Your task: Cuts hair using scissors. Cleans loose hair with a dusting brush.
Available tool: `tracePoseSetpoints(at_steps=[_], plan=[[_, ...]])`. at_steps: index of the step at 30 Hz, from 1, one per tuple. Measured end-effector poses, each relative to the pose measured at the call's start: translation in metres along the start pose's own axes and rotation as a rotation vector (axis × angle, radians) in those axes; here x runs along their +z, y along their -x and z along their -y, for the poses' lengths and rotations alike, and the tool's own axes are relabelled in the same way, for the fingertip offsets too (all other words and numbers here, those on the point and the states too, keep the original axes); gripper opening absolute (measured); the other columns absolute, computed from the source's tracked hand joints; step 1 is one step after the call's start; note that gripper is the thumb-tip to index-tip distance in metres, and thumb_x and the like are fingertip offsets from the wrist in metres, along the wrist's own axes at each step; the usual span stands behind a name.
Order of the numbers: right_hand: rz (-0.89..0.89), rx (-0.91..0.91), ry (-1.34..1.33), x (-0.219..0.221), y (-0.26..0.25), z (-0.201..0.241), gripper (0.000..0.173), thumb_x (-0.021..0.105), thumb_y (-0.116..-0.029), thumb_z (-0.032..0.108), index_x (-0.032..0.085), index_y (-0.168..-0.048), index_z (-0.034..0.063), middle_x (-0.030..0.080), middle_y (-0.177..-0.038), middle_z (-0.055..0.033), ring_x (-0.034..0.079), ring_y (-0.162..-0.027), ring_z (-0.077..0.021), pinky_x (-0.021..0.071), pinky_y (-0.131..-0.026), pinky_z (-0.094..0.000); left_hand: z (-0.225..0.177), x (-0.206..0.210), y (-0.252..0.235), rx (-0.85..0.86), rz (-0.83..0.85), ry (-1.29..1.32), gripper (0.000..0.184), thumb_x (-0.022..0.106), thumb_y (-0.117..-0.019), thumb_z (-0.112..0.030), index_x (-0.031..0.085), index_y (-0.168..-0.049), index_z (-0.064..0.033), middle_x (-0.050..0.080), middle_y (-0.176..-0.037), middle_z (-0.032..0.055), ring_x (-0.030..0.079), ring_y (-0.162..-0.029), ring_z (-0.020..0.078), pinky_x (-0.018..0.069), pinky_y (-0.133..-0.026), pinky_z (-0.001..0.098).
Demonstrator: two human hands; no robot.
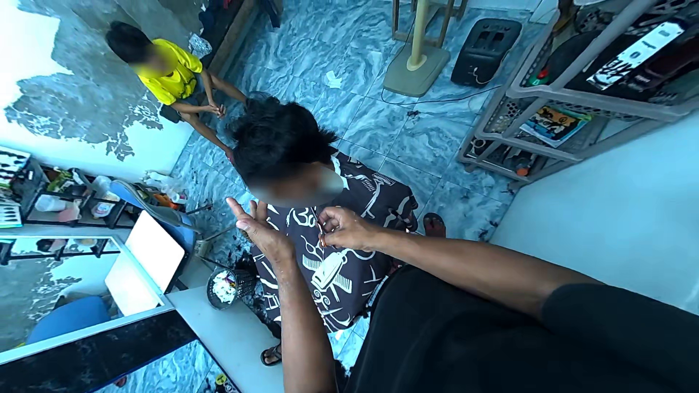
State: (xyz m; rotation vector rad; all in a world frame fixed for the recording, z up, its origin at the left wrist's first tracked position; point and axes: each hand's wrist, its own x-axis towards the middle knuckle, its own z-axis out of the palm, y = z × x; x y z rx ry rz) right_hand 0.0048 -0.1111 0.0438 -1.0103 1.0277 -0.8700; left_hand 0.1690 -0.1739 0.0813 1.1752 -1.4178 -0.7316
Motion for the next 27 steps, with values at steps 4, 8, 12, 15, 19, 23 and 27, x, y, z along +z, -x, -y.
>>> tracePoseSetpoints(at_steps=[4, 8, 12, 15, 19, 23, 27], plan=[[0.009, -0.032, -0.042, 0.0009, -0.006, 0.003, 0.033, 0.071, -0.0895, 0.006, 0.057, -0.12, 0.0039, 0.071, -0.095, -0.0121, 0.068, -0.074, -0.0167, 0.0555, -0.064, -0.0314, 0.0016, -0.0007, 0.0, -0.008, 0.004, 0.002, 0.082, 0.001, -0.1027, -0.065, 0.001, -0.166, -0.012, 0.041, -0.162, 0.0124, 0.053, -0.138, 0.0203, 0.0418, -0.114, 0.0403], [0.002, -0.005, -0.042, 0.0005, -0.0033, 0.0029, 0.035, 0.072, -0.0885, 0.008, 0.058, -0.12, 0.0045, 0.071, -0.094, -0.0102, 0.067, -0.074, -0.0149, 0.0547, -0.064, -0.0295, -0.0016, 0.0006, -0.0015, -0.005, 0.009, -0.014, 0.082, 0.0, -0.1028, -0.064, 0.0, -0.165, -0.0115, 0.04, -0.162, 0.0131, 0.054, -0.137, 0.02, 0.0421, -0.114, 0.039], [0.001, -0.023, -0.076, 0.0014, -0.005, 0.003, 0.032, 0.07, -0.0901, 0.006, 0.057, -0.119, 0.0042, 0.072, -0.095, -0.0119, 0.069, -0.076, -0.0174, 0.0561, -0.064, -0.0308, -0.0015, -0.0003, -0.0003, -0.011, 0.011, -0.005, 0.08, 0.0, -0.1032, -0.063, 0.0, -0.165, -0.0119, 0.042, -0.161, 0.0129, 0.053, -0.138, 0.0207, 0.0408, -0.116, 0.0389], [-0.003, 0.005, -0.075, 0.0011, -0.0028, 0.0044, 0.034, 0.072, -0.0888, 0.007, 0.058, -0.12, 0.0042, 0.072, -0.094, -0.0109, 0.068, -0.075, -0.0161, 0.0557, -0.065, -0.0305, -0.0019, 0.0009, -0.0014, -0.017, 0.007, -0.013, 0.081, 0.0, -0.1029, -0.063, 0.0, -0.165, -0.0124, 0.043, -0.16, 0.0124, 0.054, -0.137, 0.0201, 0.0422, -0.114, 0.0387], [0.006, -0.001, -0.077, 0.0034, -0.0047, 0.0039, 0.032, 0.071, -0.0907, 0.007, 0.057, -0.12, 0.0047, 0.072, -0.094, -0.0117, 0.069, -0.075, -0.0171, 0.0562, -0.064, -0.0309, -0.0009, -0.0004, -0.0012, -0.005, 0.012, -0.004, 0.081, 0.0, -0.1031, -0.063, 0.001, -0.166, -0.0124, 0.043, -0.16, 0.0127, 0.055, -0.136, 0.0207, 0.0419, -0.114, 0.0396], [-0.001, -0.008, -0.108, 0.0031, -0.006, 0.0037, 0.036, 0.072, -0.0887, 0.007, 0.057, -0.121, 0.0041, 0.071, -0.096, -0.0125, 0.069, -0.077, -0.0184, 0.057, -0.066, -0.0325, -0.0018, -0.0003, -0.0013, -0.007, 0.01, -0.003, 0.08, -0.001, -0.1035, -0.062, -0.001, -0.165, -0.011, 0.041, -0.161, 0.0137, 0.055, -0.136, 0.0215, 0.0419, -0.114, 0.0395], [-0.003, -0.01, -0.115, 0.0025, -0.0045, 0.0027, 0.035, 0.072, -0.089, 0.007, 0.057, -0.12, 0.0047, 0.071, -0.094, -0.0111, 0.069, -0.076, -0.0174, 0.0557, -0.063, -0.0308, -0.0037, 0.0006, -0.0017, -0.01, 0.01, 0.003, 0.078, 0.0, -0.1041, -0.061, 0.0, -0.165, -0.0123, 0.042, -0.161, 0.013, 0.055, -0.137, 0.0213, 0.0417, -0.115, 0.0392]])
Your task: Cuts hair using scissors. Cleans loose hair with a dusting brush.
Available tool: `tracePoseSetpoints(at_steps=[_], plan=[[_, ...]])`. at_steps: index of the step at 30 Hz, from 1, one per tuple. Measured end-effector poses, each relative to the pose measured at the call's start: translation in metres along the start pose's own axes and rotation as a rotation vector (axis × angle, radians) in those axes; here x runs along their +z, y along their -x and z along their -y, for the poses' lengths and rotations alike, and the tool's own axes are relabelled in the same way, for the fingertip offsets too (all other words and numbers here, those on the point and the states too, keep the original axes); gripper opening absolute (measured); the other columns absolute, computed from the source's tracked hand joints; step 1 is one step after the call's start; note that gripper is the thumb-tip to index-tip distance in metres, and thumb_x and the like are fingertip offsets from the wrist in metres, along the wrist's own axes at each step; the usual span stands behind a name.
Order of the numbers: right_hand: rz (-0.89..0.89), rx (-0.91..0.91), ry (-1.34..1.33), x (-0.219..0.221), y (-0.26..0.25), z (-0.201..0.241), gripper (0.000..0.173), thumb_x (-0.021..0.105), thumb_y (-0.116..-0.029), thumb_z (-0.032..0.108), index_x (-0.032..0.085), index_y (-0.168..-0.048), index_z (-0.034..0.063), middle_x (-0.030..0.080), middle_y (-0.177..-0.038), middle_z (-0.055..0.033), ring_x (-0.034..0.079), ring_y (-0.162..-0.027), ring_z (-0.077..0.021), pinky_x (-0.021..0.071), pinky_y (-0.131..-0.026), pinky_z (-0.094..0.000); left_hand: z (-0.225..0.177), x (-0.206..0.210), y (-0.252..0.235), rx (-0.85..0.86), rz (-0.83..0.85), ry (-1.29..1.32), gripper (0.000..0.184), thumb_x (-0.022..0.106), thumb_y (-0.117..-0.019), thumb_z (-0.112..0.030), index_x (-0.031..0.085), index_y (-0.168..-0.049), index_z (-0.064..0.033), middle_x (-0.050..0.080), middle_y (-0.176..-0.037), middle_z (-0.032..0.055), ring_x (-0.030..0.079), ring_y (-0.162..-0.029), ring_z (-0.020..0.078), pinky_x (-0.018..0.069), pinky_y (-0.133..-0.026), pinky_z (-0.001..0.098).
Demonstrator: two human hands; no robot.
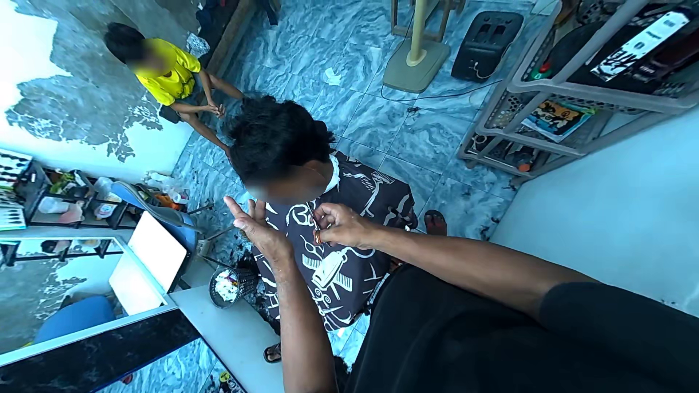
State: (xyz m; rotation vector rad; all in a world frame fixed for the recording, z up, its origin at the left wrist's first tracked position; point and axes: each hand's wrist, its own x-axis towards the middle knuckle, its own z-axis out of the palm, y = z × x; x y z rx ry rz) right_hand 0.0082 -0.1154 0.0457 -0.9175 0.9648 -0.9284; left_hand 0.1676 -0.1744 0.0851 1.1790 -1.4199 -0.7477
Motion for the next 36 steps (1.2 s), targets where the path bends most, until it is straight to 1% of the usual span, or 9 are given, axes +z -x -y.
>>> tracePoseSetpoints(at_steps=[15, 18, 22, 25, 26, 28, 31, 33, 36], plan=[[0.032, -0.006, 0.022, -0.001, 0.0, 0.001, 0.033, 0.07, -0.0889, 0.006, 0.057, -0.119, 0.0043, 0.072, -0.093, -0.0119, 0.07, -0.075, -0.0179, 0.0566, -0.062, -0.0315, 0.002, 0.0, 0.002, 0.01, 0.003, 0.036, 0.079, 0.001, -0.104, -0.062, 0.0, -0.165, -0.0114, 0.039, -0.162, 0.0131, 0.055, -0.136, 0.0207, 0.0429, -0.114, 0.0392], [0.065, 0.038, 0.119, -0.022, 0.021, -0.01, 0.037, 0.068, -0.0919, 0.008, 0.055, -0.126, 0.0041, 0.07, -0.098, -0.0131, 0.069, -0.079, -0.0206, 0.0573, -0.065, -0.0363, 0.012, -0.016, 0.003, 0.074, 0.031, -0.058, 0.094, 0.005, -0.0981, -0.075, 0.001, -0.165, -0.0092, 0.047, -0.157, 0.0137, 0.055, -0.136, 0.0227, 0.0428, -0.114, 0.0416], [-0.06, 0.177, 0.004, -0.098, 0.101, -0.039, 0.039, 0.058, -0.0931, 0.007, 0.055, -0.131, 0.004, 0.071, -0.11, -0.0129, 0.072, -0.096, -0.0255, 0.0621, -0.079, -0.0425, 0.076, -0.076, 0.047, 0.307, 0.1, -0.503, 0.07, 0.024, -0.1093, -0.041, 0.04, -0.142, 0.0186, 0.059, -0.135, 0.0306, 0.056, -0.131, 0.0363, 0.0422, -0.115, 0.0487], [-0.302, 0.201, -0.128, -0.13, 0.125, -0.043, 0.029, 0.049, -0.0982, 0.01, 0.055, -0.126, 0.0035, 0.069, -0.101, -0.011, 0.071, -0.084, -0.0229, 0.0618, -0.077, -0.04, 0.082, -0.04, 0.086, 0.53, 0.43, -0.553, 0.054, 0.043, -0.1041, -0.045, 0.076, -0.102, -0.0025, 0.077, -0.09, 0.0122, 0.074, -0.083, 0.0221, 0.0601, -0.076, 0.0448], [-0.362, 0.183, -0.14, -0.128, 0.122, -0.038, 0.026, 0.048, -0.1009, 0.01, 0.055, -0.125, 0.0041, 0.067, -0.097, -0.0091, 0.068, -0.078, -0.0203, 0.0613, -0.075, -0.0382, 0.074, -0.013, 0.085, 0.616, 0.47, -0.476, 0.052, 0.045, -0.1041, -0.047, 0.077, -0.094, -0.0062, 0.075, -0.077, 0.0068, 0.071, -0.067, 0.0163, 0.0583, -0.063, 0.0393], [-0.425, 0.112, -0.143, -0.119, 0.106, -0.025, 0.025, 0.049, -0.1024, 0.009, 0.056, -0.126, 0.004, 0.066, -0.094, -0.0094, 0.066, -0.074, -0.0197, 0.0611, -0.074, -0.0388, 0.049, 0.039, 0.068, 0.75, 0.421, -0.302, 0.05, 0.049, -0.104, -0.047, 0.076, -0.093, -0.0069, 0.072, -0.072, 0.0039, 0.066, -0.06, 0.0123, 0.0544, -0.057, 0.0338], [-0.398, 0.014, -0.201, -0.107, 0.089, -0.007, 0.035, 0.044, -0.0999, 0.008, 0.054, -0.133, 0.0046, 0.068, -0.106, -0.013, 0.071, -0.089, -0.0259, 0.0615, -0.082, -0.0438, 0.01, 0.077, 0.028, 0.843, 0.295, -0.197, 0.049, 0.048, -0.1051, -0.044, 0.074, -0.099, -0.0028, 0.076, -0.087, 0.0107, 0.073, -0.079, 0.0199, 0.0608, -0.071, 0.0398], [-0.377, -0.033, -0.217, -0.101, 0.086, -0.002, 0.042, 0.043, -0.0944, 0.004, 0.053, -0.135, 0.006, 0.069, -0.114, -0.0148, 0.071, -0.1, -0.029, 0.0603, -0.087, -0.0462, -0.002, 0.068, 0.018, 0.684, 0.286, -0.32, 0.05, 0.043, -0.1075, -0.042, 0.073, -0.107, -0.0021, 0.076, -0.092, 0.0094, 0.074, -0.083, 0.0175, 0.0612, -0.073, 0.0397], [-0.298, -0.117, -0.095, -0.094, 0.086, -0.003, 0.044, 0.062, -0.0917, 0.001, 0.053, -0.134, 0.0053, 0.07, -0.114, -0.0151, 0.071, -0.102, -0.029, 0.0612, -0.088, -0.0453, -0.017, 0.032, 0.038, -0.101, 0.505, -0.428, 0.05, 0.036, -0.1105, -0.045, 0.069, -0.107, -0.0074, 0.07, -0.073, 0.0038, 0.069, -0.06, 0.0164, 0.0616, -0.058, 0.0401]])
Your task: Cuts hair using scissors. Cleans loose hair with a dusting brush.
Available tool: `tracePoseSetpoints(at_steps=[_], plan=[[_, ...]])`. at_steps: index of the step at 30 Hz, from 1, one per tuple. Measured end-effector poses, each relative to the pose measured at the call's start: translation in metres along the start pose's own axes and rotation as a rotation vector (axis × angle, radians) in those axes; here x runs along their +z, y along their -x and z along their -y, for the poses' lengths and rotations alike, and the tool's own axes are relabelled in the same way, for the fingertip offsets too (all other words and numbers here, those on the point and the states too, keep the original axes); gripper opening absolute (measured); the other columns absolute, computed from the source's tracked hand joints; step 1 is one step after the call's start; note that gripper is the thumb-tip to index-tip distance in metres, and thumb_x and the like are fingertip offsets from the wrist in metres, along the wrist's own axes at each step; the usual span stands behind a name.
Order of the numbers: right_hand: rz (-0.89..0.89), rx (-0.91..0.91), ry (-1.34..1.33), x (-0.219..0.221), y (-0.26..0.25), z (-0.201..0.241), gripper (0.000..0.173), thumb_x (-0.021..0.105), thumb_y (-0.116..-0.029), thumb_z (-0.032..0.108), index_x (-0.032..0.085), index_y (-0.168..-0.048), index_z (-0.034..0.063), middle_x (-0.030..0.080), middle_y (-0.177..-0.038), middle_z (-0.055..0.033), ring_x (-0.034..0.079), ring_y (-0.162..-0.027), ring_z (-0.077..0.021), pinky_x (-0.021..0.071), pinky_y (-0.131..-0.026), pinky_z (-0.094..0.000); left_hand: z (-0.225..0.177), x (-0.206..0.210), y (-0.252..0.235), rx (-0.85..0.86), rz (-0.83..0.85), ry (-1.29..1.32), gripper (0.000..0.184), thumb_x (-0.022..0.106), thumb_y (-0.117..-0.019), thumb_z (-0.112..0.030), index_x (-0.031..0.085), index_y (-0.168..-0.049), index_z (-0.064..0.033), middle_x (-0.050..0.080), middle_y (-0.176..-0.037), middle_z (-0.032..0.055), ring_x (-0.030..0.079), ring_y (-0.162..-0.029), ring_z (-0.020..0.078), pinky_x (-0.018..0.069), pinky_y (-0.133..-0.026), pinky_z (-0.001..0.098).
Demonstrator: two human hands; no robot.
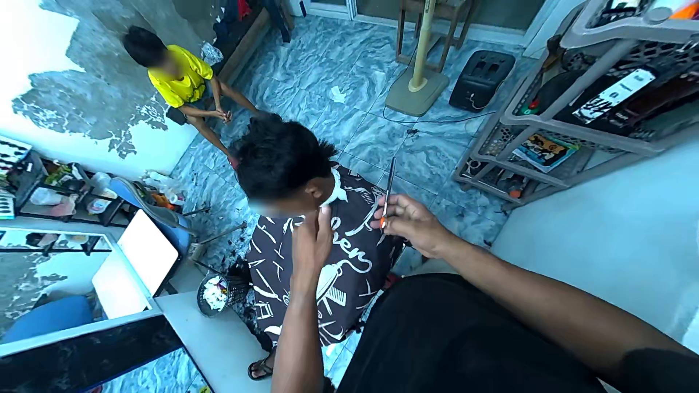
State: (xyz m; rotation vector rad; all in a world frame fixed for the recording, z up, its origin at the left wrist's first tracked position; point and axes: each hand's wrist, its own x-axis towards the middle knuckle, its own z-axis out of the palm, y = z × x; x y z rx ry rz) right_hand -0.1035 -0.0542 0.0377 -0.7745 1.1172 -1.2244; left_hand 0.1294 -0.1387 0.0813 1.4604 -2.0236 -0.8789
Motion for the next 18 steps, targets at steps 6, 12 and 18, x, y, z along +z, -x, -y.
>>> tracePoseSetpoints(at_steps=[6, 12, 18], plan=[[0.367, -0.027, 0.377, 0.071, -0.026, -0.001, 0.04, 0.072, -0.0915, 0.013, 0.06, -0.128, 0.0023, 0.069, -0.113, -0.0133, 0.071, -0.096, -0.0201, 0.0605, -0.087, -0.0405, 0.014, -0.01, 0.018, 0.018, -0.709, 0.386, 0.067, 0.007, -0.11, -0.037, 0.053, -0.121, 0.0099, 0.07, -0.104, 0.0122, 0.068, -0.099, 0.0159, 0.0542, -0.093, 0.036], [0.376, 0.097, 0.271, 0.11, -0.054, -0.022, 0.042, 0.073, -0.089, 0.013, 0.057, -0.126, 0.0037, 0.068, -0.106, -0.0125, 0.068, -0.084, -0.0178, 0.0579, -0.075, -0.0365, 0.031, -0.017, -0.014, 0.057, -0.647, 0.4, 0.095, -0.001, -0.0973, -0.074, 0.002, -0.165, -0.007, 0.038, -0.163, 0.0145, 0.041, -0.147, 0.021, 0.0314, -0.12, 0.0374], [0.332, 0.115, 0.203, 0.118, -0.054, -0.016, 0.039, 0.073, -0.0901, 0.011, 0.057, -0.126, 0.0053, 0.069, -0.104, -0.0109, 0.067, -0.085, -0.0164, 0.0571, -0.076, -0.0339, 0.027, -0.021, -0.012, 0.033, -0.588, 0.424, 0.097, 0.002, -0.0939, -0.08, -0.002, -0.166, -0.0145, 0.033, -0.166, 0.0095, 0.04, -0.148, 0.0207, 0.0306, -0.121, 0.0398]])
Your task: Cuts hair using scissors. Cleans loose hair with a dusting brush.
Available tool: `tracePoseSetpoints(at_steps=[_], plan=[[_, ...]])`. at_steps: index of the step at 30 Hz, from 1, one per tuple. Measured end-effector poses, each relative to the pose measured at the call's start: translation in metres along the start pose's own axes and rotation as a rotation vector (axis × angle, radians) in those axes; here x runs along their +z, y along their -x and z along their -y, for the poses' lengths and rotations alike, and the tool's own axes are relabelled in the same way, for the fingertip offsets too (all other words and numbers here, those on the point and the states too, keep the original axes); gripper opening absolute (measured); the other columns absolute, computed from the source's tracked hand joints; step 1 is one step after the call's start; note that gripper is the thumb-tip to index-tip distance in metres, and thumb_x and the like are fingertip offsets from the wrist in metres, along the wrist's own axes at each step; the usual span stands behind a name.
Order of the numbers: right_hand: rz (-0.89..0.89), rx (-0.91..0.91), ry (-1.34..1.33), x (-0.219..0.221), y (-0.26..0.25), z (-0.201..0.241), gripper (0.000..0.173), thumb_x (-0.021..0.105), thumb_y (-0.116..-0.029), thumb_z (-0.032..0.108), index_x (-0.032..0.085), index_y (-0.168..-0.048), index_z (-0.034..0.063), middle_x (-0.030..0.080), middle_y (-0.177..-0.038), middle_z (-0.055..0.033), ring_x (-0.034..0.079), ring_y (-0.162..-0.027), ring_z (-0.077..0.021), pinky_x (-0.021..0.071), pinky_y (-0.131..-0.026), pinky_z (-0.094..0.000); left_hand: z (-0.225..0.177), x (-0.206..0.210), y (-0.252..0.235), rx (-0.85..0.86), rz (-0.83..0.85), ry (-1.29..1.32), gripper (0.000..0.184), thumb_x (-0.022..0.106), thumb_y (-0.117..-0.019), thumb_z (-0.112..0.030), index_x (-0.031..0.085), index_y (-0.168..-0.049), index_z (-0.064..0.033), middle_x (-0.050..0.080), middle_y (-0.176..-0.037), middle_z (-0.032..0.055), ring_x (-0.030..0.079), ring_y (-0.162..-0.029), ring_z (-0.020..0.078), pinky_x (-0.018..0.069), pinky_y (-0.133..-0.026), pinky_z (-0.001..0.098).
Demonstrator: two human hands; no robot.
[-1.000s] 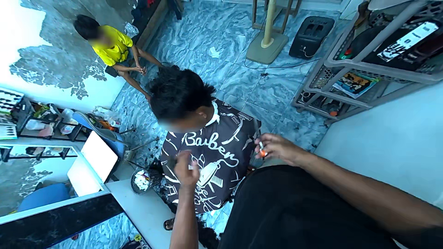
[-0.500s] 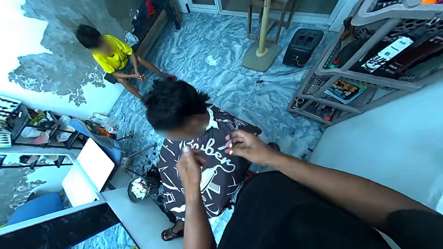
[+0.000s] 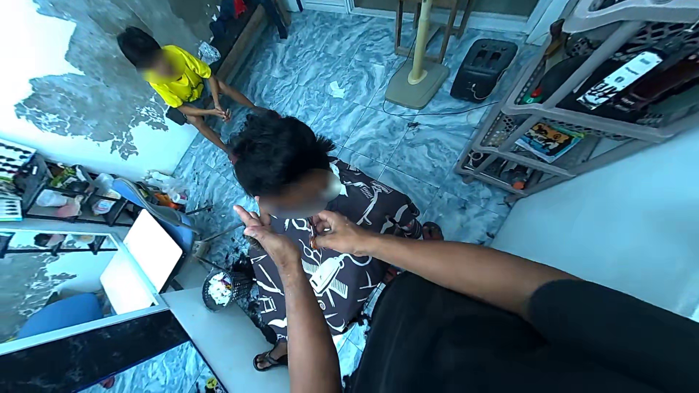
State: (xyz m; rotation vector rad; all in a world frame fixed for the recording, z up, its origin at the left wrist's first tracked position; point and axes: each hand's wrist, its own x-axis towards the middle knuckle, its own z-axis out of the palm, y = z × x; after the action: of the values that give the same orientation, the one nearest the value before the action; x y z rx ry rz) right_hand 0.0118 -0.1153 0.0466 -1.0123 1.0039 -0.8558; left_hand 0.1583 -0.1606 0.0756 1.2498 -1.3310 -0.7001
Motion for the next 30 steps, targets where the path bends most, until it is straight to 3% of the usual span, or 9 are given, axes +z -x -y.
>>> tracePoseSetpoints(at_steps=[3, 6, 10, 30], plan=[[-0.007, 0.006, -0.012, 0.0, -0.001, -0.004, 0.04, 0.073, -0.0895, 0.01, 0.057, -0.126, 0.0057, 0.068, -0.101, -0.0106, 0.066, -0.08, -0.016, 0.0563, -0.07, -0.0324, -0.001, -0.003, -0.003, 0.007, 0.032, -0.025, 0.1, 0.003, -0.0921, -0.083, -0.002, -0.166, -0.0165, 0.034, -0.166, 0.0094, 0.042, -0.146, 0.0199, 0.0328, -0.12, 0.04], [-0.015, -0.009, -0.029, 0.0, -0.001, 0.002, 0.041, 0.074, -0.0889, 0.01, 0.058, -0.126, 0.0042, 0.069, -0.102, -0.0112, 0.066, -0.08, -0.0158, 0.0559, -0.071, -0.0322, 0.0, -0.003, -0.007, 0.011, 0.041, -0.038, 0.102, 0.004, -0.0911, -0.084, -0.001, -0.166, -0.0161, 0.037, -0.164, 0.0096, 0.045, -0.144, 0.0191, 0.0355, -0.118, 0.0388], [-0.03, 0.002, -0.027, -0.001, 0.0, -0.003, 0.039, 0.072, -0.0905, 0.01, 0.057, -0.127, 0.0042, 0.07, -0.1, -0.0115, 0.067, -0.078, -0.0167, 0.0565, -0.067, -0.0321, -0.004, -0.002, -0.009, 0.008, 0.074, -0.035, 0.099, 0.005, -0.0931, -0.082, -0.003, -0.166, -0.0149, 0.033, -0.166, 0.0099, 0.041, -0.147, 0.0196, 0.0339, -0.119, 0.039], [-0.009, 0.019, -0.073, -0.002, 0.001, -0.005, 0.038, 0.073, -0.0902, 0.009, 0.057, -0.125, 0.005, 0.071, -0.102, -0.0127, 0.07, -0.082, -0.0187, 0.0582, -0.068, -0.0327, -0.002, -0.007, -0.013, 0.005, 0.107, -0.049, 0.098, 0.003, -0.0928, -0.082, -0.004, -0.166, -0.0177, 0.033, -0.166, 0.0082, 0.041, -0.147, 0.0195, 0.0339, -0.119, 0.041]])
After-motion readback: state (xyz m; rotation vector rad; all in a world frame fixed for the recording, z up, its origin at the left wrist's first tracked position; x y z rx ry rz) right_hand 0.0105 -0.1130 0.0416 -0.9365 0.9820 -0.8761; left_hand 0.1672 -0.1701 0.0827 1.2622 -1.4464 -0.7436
